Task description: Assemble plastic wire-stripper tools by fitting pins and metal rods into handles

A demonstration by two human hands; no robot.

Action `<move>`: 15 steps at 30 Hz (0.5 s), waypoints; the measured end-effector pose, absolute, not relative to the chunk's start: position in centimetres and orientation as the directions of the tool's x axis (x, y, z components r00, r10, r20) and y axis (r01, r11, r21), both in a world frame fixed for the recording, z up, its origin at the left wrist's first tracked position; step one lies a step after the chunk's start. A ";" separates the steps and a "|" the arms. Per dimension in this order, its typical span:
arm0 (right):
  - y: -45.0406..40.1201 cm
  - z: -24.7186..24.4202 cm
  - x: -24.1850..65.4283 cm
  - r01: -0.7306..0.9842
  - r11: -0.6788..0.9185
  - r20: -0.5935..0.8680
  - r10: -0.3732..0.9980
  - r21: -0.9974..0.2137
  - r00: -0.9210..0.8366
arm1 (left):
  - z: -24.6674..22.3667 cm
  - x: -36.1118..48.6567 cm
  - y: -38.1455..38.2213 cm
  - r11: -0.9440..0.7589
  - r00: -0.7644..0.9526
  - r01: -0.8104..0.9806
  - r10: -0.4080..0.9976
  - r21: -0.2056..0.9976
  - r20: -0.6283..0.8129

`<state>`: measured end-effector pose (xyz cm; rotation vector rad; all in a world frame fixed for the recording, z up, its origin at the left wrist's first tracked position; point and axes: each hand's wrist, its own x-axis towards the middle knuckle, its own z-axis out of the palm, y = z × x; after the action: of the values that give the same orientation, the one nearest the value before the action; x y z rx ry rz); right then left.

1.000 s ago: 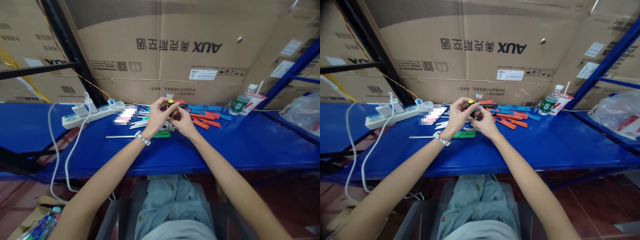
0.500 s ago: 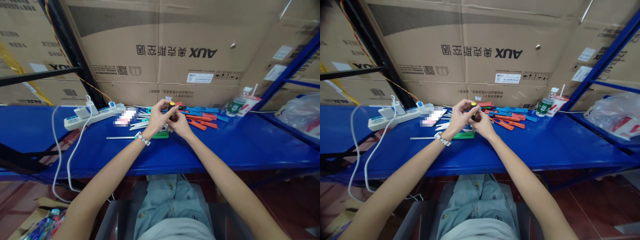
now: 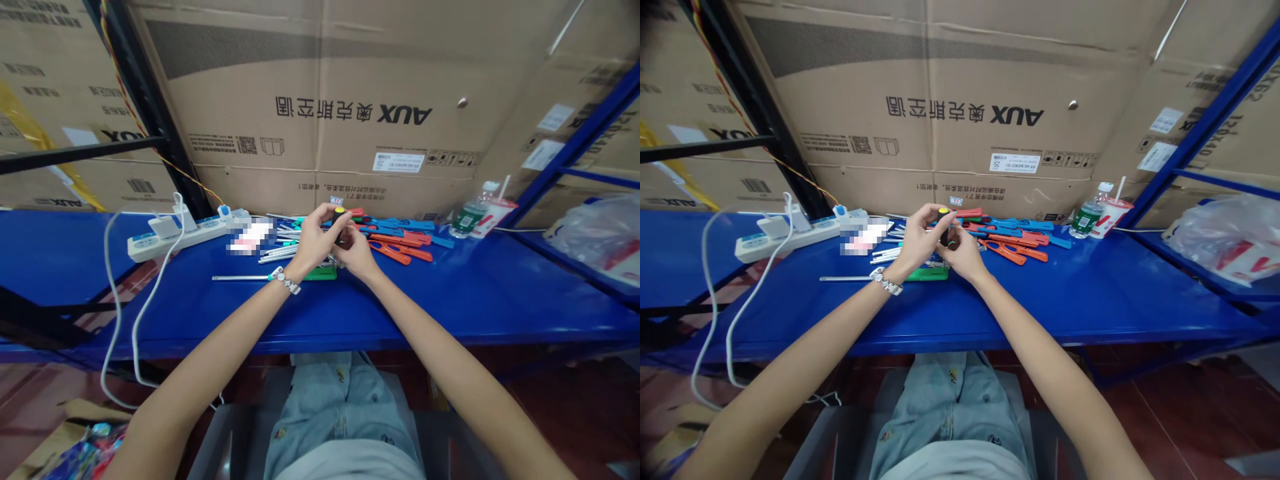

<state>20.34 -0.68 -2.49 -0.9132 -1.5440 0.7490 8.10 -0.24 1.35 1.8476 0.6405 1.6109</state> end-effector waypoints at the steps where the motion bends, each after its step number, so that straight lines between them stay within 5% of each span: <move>1: -1.0 -2.2 20.6 0.117 0.476 0.463 0.878 -0.872 -0.120 | 1.3 7.8 -0.2 -0.692 0.215 -0.044 0.698 0.720 0.683; 5: -1.8 -1.2 21.4 0.076 0.436 0.400 0.872 -0.897 -0.282 | 0.9 6.8 0.1 -0.658 0.343 -0.080 0.687 0.749 0.641; 11: -1.2 -2.2 20.7 0.152 0.515 0.496 0.856 -0.844 -0.145 | 0.9 7.6 0.1 -0.703 0.028 0.039 0.711 0.710 0.702; 15: -1.4 -2.7 20.3 0.188 0.560 0.551 0.828 -0.807 -0.101 | 1.3 7.4 -0.3 -0.721 0.116 0.034 0.691 0.692 0.714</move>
<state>20.29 -1.41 -2.68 -0.8757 -1.6137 0.6765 7.38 -0.31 1.32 1.8806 0.7012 1.6505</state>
